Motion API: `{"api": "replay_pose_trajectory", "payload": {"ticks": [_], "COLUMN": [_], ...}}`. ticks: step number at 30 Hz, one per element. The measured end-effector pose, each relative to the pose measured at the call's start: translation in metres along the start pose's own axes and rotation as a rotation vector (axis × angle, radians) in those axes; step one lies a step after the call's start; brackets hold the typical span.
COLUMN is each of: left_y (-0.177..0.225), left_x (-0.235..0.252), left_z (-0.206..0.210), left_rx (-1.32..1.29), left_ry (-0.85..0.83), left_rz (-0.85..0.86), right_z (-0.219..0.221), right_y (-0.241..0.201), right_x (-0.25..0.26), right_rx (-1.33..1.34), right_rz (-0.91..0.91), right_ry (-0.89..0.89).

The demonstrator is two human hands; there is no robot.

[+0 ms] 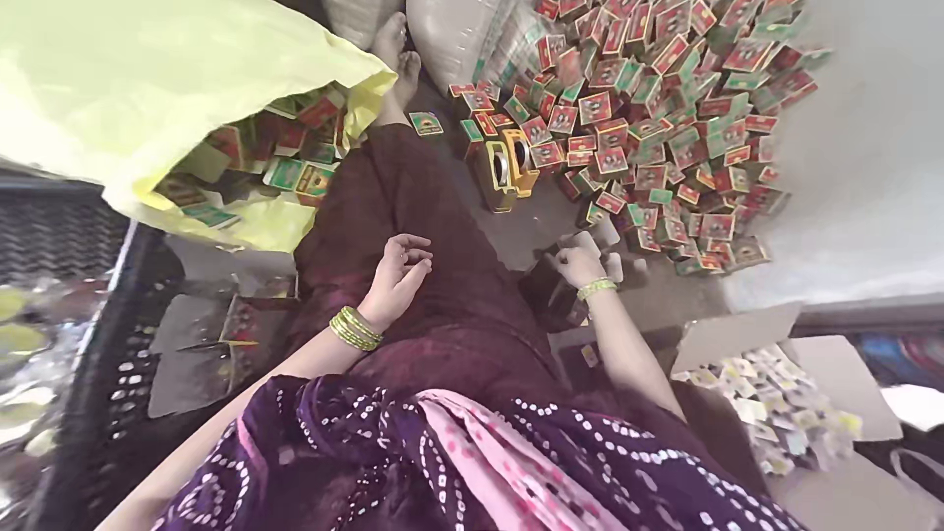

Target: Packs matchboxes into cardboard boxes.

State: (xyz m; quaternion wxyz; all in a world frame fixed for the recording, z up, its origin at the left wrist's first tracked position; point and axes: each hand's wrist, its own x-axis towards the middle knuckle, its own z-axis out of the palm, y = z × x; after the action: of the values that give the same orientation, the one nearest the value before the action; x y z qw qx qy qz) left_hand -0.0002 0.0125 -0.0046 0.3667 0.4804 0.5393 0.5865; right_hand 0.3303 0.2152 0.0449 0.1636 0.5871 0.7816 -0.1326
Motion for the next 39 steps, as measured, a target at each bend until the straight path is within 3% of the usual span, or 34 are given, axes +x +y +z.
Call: {"api": "replay_pose_trajectory", "payload": {"ticks": [3, 8, 10, 12, 16, 20, 22, 25, 29, 31, 34, 37, 39], "left_y": [0.0, 0.005, 0.01, 0.014, 0.021, 0.019, 0.016, 0.015, 0.015, 0.016, 0.015, 0.017, 0.02], "left_x": [-0.004, -0.009, -0.009, -0.011, -0.018, -0.022, -0.021, -0.019, -0.021, -0.02, -0.021, -0.021, -0.022], "left_z": [0.004, 0.011, 0.011, 0.012, 0.007, 0.005, 0.005, 0.005, 0.008, 0.008, 0.008, 0.009, 0.009], "left_rx": [0.071, 0.211, 0.287, 0.327, 0.246, 0.144, 0.088, 0.024, -0.055, -0.056, -0.051, -0.033, -0.011], "left_ry": [-0.075, -0.116, -0.111, -0.09, -0.124, -0.236, -0.225, -0.16, -0.106, -0.112, -0.101, -0.108, -0.103], "left_rz": [0.039, 0.207, 0.291, 0.352, 0.396, 0.346, 0.321, 0.242, 0.065, 0.058, 0.05, 0.002, -0.012], "right_z": [-0.006, -0.026, -0.039, -0.047, -0.043, -0.034, -0.036, -0.051, -0.068, -0.055, -0.002, 0.047, 0.072], "right_y": [-0.015, -0.062, -0.089, -0.114, -0.153, -0.161, -0.149, -0.1, -0.007, 0.036, 0.081, 0.087, 0.079], "right_x": [-0.022, -0.074, -0.096, -0.115, -0.131, -0.131, -0.13, -0.127, -0.131, -0.131, -0.124, -0.116, -0.116], "right_rx": [0.127, 0.241, 0.258, 0.306, 0.472, 0.502, 0.491, 0.336, 0.064, -0.032, -0.053, -0.065, 0.012], "right_rz": [-0.113, -0.661, -0.814, -0.927, -1.103, -1.141, -1.045, -0.652, 0.071, 0.271, 0.397, 0.414, 0.443], "right_ry": [0.157, 0.731, 0.852, 0.86, 0.693, 0.597, 0.595, 0.608, 0.302, 0.077, -0.192, -0.38, -0.365]}}
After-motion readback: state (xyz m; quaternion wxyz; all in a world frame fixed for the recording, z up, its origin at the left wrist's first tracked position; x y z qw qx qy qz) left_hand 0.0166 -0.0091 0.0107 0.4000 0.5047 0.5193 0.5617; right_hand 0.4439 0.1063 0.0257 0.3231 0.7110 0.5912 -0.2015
